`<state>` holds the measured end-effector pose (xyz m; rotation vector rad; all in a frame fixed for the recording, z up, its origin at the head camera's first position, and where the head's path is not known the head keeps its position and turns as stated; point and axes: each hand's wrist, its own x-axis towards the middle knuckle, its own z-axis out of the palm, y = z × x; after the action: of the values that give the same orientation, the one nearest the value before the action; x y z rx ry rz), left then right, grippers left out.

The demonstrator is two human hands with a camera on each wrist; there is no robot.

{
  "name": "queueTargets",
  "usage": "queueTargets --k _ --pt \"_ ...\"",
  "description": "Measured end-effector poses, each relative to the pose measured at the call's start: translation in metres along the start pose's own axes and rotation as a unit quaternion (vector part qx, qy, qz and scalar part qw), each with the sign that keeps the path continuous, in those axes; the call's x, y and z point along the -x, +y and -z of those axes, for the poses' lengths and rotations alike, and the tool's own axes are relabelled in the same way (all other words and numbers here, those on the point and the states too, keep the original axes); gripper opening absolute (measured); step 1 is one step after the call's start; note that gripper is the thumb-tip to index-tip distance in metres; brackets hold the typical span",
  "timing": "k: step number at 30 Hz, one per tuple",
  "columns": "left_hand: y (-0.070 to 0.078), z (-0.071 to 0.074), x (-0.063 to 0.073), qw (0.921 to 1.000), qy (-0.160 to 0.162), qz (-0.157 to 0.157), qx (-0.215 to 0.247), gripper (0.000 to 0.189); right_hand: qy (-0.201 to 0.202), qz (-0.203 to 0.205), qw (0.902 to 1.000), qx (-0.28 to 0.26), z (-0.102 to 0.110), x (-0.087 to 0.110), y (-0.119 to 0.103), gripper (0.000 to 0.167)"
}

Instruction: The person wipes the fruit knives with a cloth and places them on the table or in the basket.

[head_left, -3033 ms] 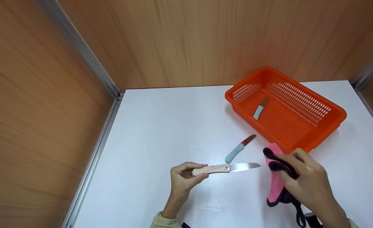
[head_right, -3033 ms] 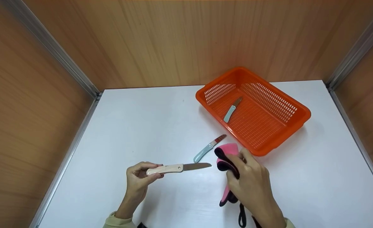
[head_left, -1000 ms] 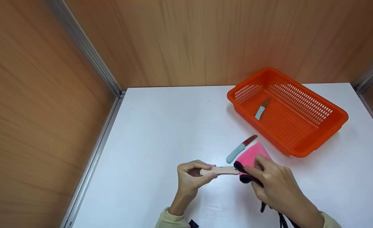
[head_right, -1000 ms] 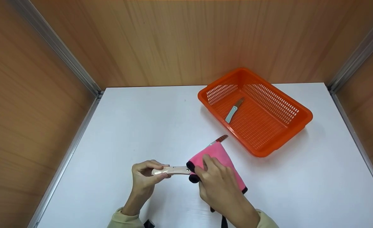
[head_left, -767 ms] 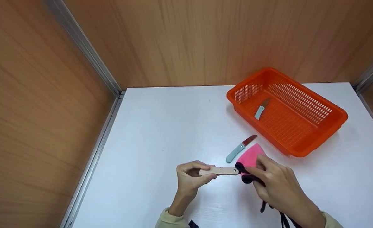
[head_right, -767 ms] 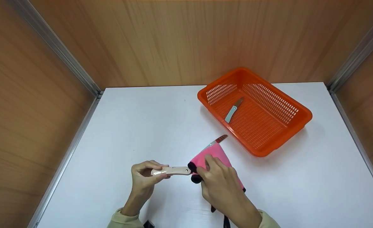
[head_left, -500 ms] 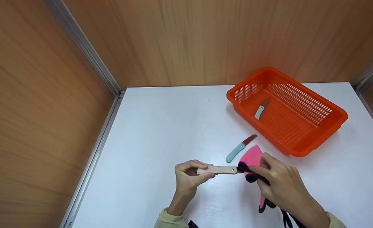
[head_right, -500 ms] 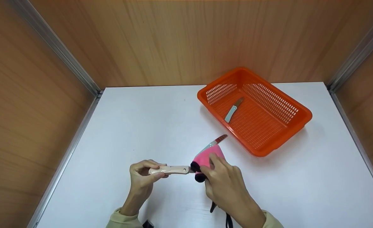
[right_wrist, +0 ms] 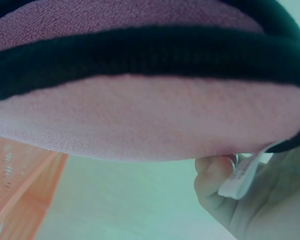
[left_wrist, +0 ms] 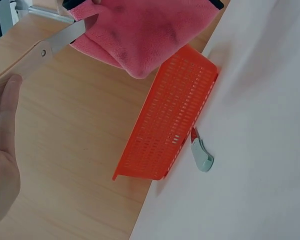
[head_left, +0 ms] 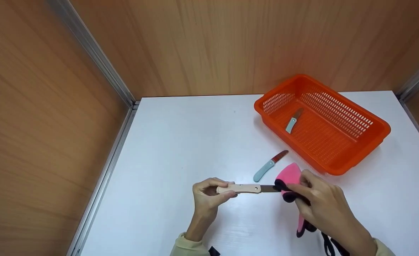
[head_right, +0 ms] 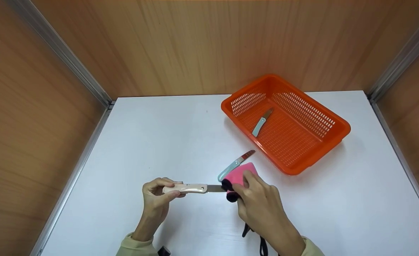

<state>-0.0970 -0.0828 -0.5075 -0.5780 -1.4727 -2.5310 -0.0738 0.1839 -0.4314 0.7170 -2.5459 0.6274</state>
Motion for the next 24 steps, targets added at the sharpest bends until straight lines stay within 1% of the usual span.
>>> queueTargets --k 9,15,18,24 --pt "0.002 0.001 0.001 0.9997 0.003 0.01 -0.021 0.023 0.005 -0.014 0.9999 -0.005 0.002 0.004 0.006 0.03" --pt "0.001 0.003 0.0 0.9993 -0.007 0.001 -0.036 0.025 0.011 -0.027 0.9996 -0.004 0.01 0.005 0.01 0.031" --pt "0.001 0.003 0.001 0.9992 -0.016 -0.004 -0.037 0.025 0.025 -0.027 0.9993 -0.004 0.015 0.005 0.011 0.032" --pt "0.0 0.003 0.002 0.9989 -0.035 -0.016 -0.025 0.021 0.056 -0.009 0.9984 -0.008 0.023 0.004 0.013 0.035"
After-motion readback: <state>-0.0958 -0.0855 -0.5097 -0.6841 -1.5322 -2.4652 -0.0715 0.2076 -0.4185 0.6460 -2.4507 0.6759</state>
